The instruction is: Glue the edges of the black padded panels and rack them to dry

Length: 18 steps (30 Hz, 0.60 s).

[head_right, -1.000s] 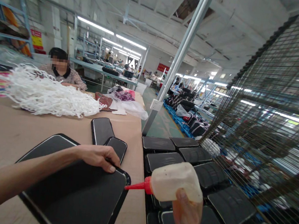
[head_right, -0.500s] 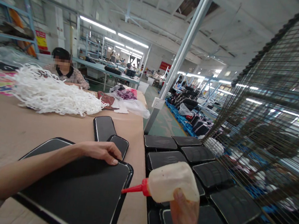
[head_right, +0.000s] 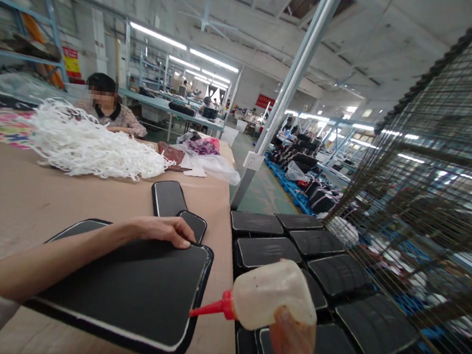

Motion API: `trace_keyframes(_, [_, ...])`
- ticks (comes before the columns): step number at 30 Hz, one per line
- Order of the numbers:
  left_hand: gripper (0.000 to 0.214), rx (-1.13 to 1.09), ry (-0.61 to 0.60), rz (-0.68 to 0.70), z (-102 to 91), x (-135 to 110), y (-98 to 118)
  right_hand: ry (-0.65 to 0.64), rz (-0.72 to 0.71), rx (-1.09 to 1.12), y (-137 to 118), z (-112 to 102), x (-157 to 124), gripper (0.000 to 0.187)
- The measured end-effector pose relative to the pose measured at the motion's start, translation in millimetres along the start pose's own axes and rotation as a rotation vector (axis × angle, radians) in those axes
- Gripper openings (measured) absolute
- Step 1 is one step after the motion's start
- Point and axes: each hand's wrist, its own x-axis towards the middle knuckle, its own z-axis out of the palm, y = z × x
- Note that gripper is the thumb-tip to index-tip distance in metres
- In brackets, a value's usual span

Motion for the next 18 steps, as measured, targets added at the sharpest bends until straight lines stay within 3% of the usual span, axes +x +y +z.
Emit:
trace_keyframes(9, [0.022,-0.031,0.103,-0.033,-4.4,-7,-1,0.098,-0.073,-0.155,-1,-4,1,0.036])
trace_keyframes(18, [0.023,-0.058,0.146,-0.036,-13.6,-10,-10,0.074,-0.052,-0.303,2,-28,8,0.03])
